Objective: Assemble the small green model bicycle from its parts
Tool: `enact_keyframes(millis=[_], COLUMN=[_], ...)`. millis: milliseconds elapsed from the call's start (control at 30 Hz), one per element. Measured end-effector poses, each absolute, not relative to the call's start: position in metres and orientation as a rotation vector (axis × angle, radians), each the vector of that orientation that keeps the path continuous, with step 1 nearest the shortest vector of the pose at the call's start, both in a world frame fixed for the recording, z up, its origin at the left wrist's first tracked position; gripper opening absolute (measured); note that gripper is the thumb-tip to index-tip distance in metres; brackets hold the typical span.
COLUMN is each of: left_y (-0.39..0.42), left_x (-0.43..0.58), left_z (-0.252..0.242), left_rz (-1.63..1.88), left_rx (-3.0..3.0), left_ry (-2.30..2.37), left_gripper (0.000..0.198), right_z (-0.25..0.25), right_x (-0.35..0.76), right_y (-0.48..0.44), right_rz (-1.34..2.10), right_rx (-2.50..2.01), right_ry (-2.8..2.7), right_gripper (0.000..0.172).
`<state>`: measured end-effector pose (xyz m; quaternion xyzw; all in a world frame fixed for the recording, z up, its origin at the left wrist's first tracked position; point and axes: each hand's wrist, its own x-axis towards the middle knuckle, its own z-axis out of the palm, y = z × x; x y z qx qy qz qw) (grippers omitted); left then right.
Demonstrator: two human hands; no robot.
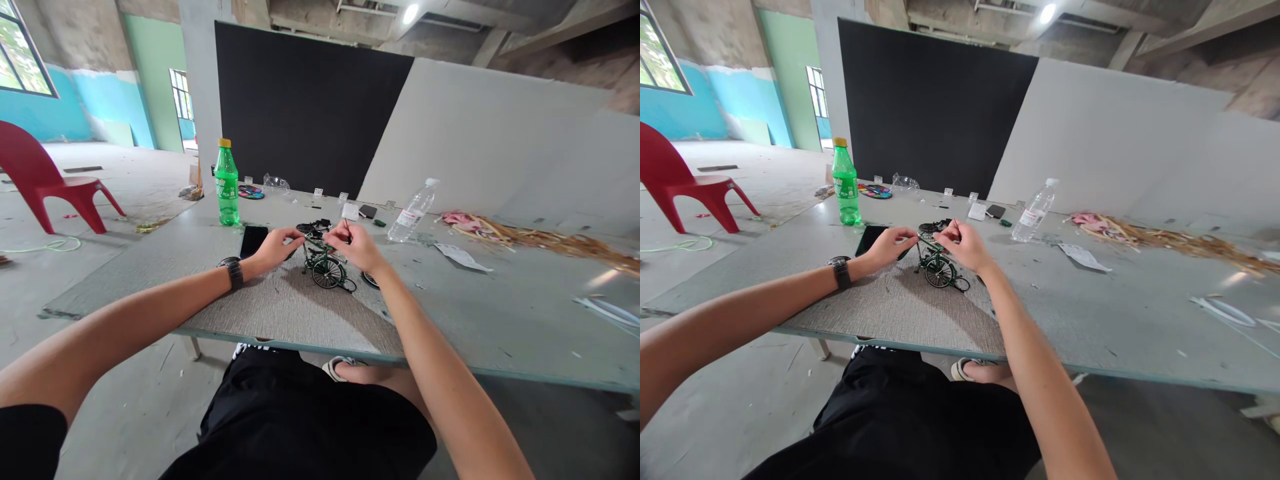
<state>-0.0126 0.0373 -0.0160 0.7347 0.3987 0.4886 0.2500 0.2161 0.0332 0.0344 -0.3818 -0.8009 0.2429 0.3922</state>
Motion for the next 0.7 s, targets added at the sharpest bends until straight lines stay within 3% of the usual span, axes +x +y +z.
enact_keyframes(millis=[133, 267, 367, 700], left_y=[0.037, 0.033, 0.032, 0.029], left_x=[-0.012, -0.009, -0.007, -0.005], left_z=[-0.015, -0.014, -0.014, -0.014], left_rz=[1.308, 1.299, 1.314, 1.294], left_rx=[1.883, 1.845, 1.812, 1.761], left_ry=[1.048, 1.024, 0.975, 1.008], left_gripper=[0.02, 0.019, 0.021, 0.023], right_z=[0.034, 0.034, 0.034, 0.037], right_x=[0.233, 0.252, 0.263, 0.274], right_y=[0.044, 0.053, 0.056, 0.059], right_rz=[0.228, 0.074, 0.071, 0.215], right_rx=[-1.223, -1.447, -1.593, -1.708], right_ry=[-2.035, -2.137, -2.213, -2.36], right_gripper=[0.047, 0.035, 0.026, 0.021])
